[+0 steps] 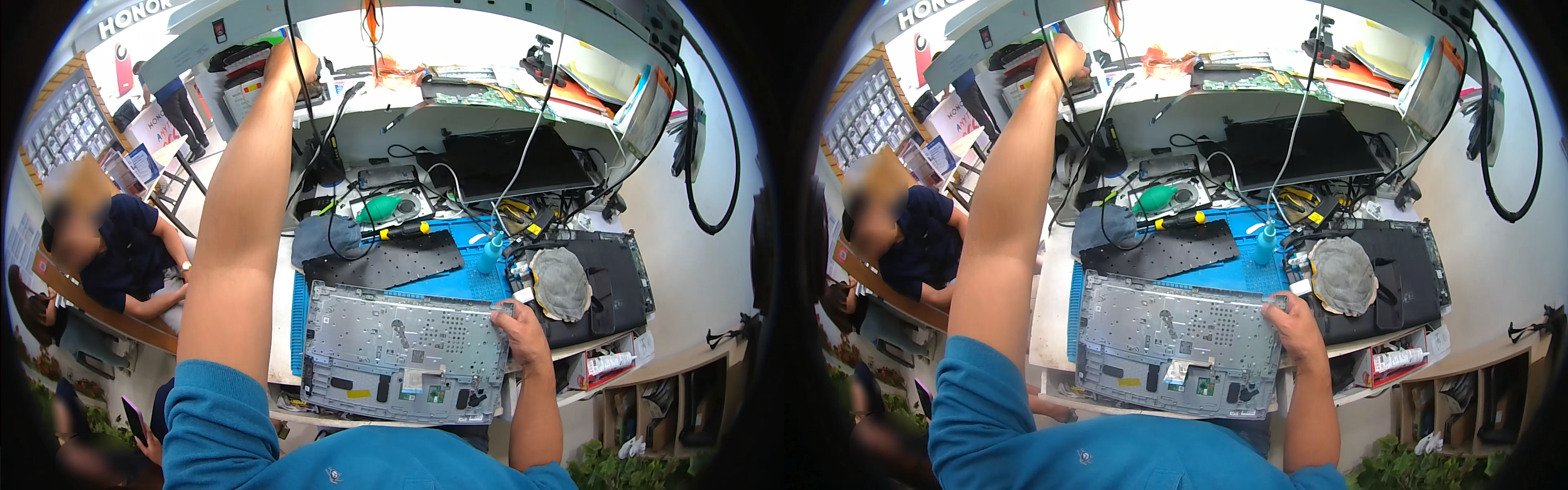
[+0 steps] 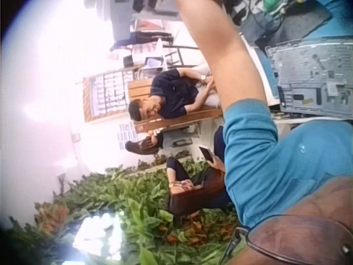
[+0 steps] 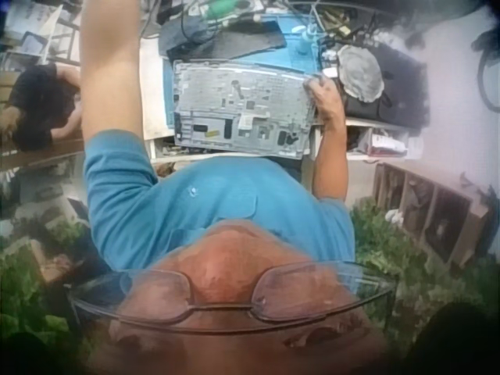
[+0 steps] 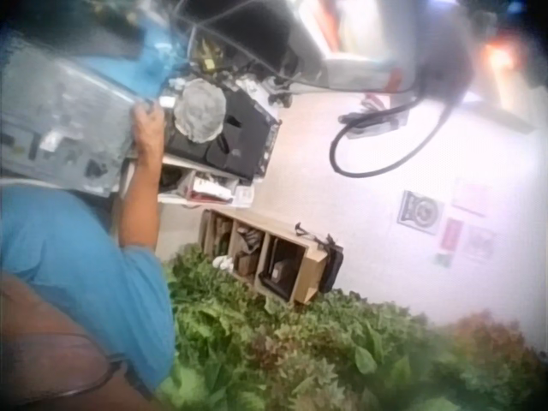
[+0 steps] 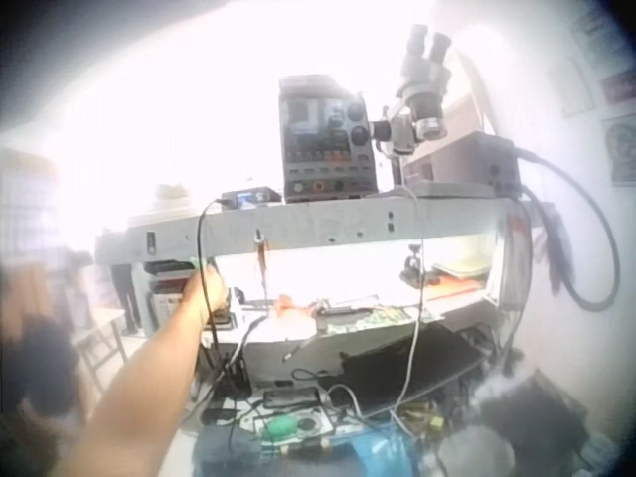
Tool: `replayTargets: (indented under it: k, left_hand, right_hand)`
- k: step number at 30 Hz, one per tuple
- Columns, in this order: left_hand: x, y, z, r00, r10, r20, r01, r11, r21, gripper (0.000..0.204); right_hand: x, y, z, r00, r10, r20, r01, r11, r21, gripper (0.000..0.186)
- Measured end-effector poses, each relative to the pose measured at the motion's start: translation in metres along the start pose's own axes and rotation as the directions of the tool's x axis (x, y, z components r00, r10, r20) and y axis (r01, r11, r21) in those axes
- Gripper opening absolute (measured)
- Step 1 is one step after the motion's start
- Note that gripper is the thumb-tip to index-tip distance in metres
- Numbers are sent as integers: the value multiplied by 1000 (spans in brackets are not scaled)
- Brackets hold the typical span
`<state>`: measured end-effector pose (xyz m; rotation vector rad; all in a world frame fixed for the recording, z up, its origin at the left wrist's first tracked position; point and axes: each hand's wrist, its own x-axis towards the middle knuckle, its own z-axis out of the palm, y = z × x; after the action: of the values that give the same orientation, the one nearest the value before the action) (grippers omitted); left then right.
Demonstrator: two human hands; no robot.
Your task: The person uses a soldering iron to work on the internal components of a disassembled laptop. They repeatedly apply the soldering iron to specific points on the motherboard while holding the device steady. The person also flips the laptop over to inspect the keyboard side before returning to the soldering task.
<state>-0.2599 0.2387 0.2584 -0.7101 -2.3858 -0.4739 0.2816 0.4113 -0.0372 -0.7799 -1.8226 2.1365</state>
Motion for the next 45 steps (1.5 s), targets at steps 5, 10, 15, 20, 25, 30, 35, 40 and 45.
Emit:
replayTargets:
  k: [5,10,15,20,25,30,35,40,45]
  left_hand:
    - [33,-12,26,991,54,121,-67,992,107,36]
    - [22,-34,15,985,2,174,2,1000,-23,32]
    - [-14,-47,8,993,-52,108,92,905,-416,41]
    - [-158,-30,-88,975,-76,-209,43,987,-157,34]
    - [-318,61,-84,890,273,-364,-454,585,-672,20]
    - [-360,173,-24,653,707,272,-321,583,-746,61]
    - [-334,214,35,97,593,799,100,793,-601,50]
    - [-338,231,50,90,561,823,174,805,-567,32]
    - [-343,222,67,130,562,817,275,771,-574,29]
  right_hand:
    - [1,-1,-4,994,-112,12,113,981,-156,27]
    - [0,-8,5,998,-29,56,27,999,36,23]
    - [2,-7,1,998,10,57,-12,1000,24,24]
    - [-1,-12,5,998,-9,59,11,1000,-28,24]
    - [0,-6,1,999,19,42,-19,1000,-1,24]
    - [-1,-11,3,997,-9,78,9,1000,-4,27]
    - [1,-10,1,996,-17,92,17,1000,4,27]
    - [2,-8,0,998,-5,67,5,1000,-7,30]
    - [3,-14,0,996,42,81,-38,998,-46,27]
